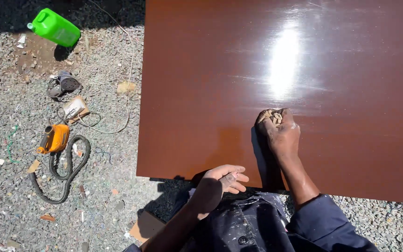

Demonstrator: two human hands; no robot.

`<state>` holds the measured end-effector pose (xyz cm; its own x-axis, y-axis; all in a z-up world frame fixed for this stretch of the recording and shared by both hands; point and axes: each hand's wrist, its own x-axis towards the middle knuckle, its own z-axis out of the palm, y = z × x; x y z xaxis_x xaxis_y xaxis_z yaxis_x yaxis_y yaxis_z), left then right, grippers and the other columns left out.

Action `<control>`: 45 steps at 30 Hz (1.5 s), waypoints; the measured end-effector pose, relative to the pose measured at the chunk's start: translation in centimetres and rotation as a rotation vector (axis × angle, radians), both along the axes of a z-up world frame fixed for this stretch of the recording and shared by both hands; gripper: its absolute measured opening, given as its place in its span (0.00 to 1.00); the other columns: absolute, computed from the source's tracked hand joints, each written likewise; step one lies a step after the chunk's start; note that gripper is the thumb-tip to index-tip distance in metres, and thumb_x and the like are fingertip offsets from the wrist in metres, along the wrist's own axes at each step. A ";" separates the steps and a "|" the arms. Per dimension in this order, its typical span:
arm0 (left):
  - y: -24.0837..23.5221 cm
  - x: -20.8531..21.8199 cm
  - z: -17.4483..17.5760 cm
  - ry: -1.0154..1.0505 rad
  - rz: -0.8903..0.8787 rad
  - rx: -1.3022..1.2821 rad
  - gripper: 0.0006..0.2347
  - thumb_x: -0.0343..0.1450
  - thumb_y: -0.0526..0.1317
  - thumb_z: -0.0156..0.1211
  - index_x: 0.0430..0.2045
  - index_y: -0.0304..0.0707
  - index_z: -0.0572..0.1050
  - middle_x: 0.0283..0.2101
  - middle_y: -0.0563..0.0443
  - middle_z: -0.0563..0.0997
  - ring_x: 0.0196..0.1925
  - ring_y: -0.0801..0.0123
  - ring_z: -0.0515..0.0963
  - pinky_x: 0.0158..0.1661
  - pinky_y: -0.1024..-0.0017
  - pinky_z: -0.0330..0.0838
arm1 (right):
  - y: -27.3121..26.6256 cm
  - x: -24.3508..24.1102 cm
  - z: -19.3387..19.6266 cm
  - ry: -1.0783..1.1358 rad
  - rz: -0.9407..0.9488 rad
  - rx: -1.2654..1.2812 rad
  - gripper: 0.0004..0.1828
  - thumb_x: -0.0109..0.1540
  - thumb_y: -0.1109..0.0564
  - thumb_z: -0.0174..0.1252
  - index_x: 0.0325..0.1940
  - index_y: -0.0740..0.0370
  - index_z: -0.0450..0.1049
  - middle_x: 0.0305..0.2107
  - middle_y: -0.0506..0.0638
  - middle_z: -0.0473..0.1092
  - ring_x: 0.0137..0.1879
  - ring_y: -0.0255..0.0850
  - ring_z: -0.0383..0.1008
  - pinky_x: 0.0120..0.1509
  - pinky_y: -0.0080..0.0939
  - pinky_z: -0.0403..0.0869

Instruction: Applying a dark brown finish to a wooden cabinet using a sponge and a can of finish in an outdoor workspace.

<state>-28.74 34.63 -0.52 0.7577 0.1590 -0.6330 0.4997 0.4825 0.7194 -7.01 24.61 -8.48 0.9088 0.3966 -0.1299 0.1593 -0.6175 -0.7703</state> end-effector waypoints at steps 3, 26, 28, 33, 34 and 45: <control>5.8 -6.1 0.0 -0.010 0.106 0.036 0.23 0.72 0.47 0.50 0.57 0.27 0.74 0.50 0.33 0.84 0.44 0.52 0.87 0.48 0.61 0.81 | 8.5 -5.9 -0.6 0.045 0.053 -0.018 0.24 0.65 0.46 0.60 0.49 0.66 0.58 0.34 0.54 0.60 0.34 0.42 0.58 0.39 0.47 0.59; 13.5 -23.1 -1.3 -0.075 0.241 -0.122 0.17 0.70 0.45 0.58 0.40 0.24 0.81 0.40 0.28 0.88 0.31 0.55 0.88 0.32 0.70 0.79 | 16.5 -25.5 7.6 0.330 0.529 0.064 0.10 0.65 0.49 0.57 0.44 0.53 0.67 0.35 0.44 0.68 0.42 0.37 0.67 0.49 0.41 0.67; 12.9 -22.0 -0.4 -0.132 0.102 -0.127 0.14 0.71 0.44 0.58 0.37 0.28 0.81 0.39 0.33 0.88 0.30 0.60 0.87 0.33 0.72 0.78 | 12.4 -23.9 9.6 0.695 0.300 0.216 0.07 0.62 0.54 0.58 0.40 0.55 0.68 0.19 0.48 0.70 0.20 0.34 0.62 0.23 0.33 0.59; 10.2 -17.8 2.4 -0.135 -0.175 -0.077 0.13 0.70 0.47 0.59 0.30 0.34 0.81 0.39 0.40 0.88 0.31 0.63 0.86 0.38 0.71 0.74 | 2.7 -22.5 10.7 0.744 -0.046 0.606 0.17 0.53 0.56 0.59 0.44 0.62 0.67 0.29 0.56 0.72 0.30 0.46 0.74 0.30 0.40 0.68; 9.2 -16.9 2.2 -0.134 -0.184 -0.087 0.14 0.70 0.46 0.60 0.29 0.30 0.82 0.38 0.38 0.88 0.30 0.58 0.87 0.37 0.69 0.77 | 0.9 -22.6 11.2 0.742 -0.124 0.671 0.29 0.50 0.50 0.64 0.51 0.67 0.68 0.36 0.61 0.75 0.36 0.49 0.75 0.36 0.44 0.75; -10.0 -6.8 1.4 -0.075 -0.266 0.166 0.23 0.68 0.54 0.53 0.23 0.30 0.87 0.31 0.41 0.92 0.30 0.63 0.90 0.64 0.63 0.63 | -24.8 -20.6 10.2 0.715 -0.359 0.769 0.22 0.47 0.56 0.58 0.44 0.62 0.68 0.41 0.65 0.77 0.42 0.56 0.77 0.42 0.54 0.76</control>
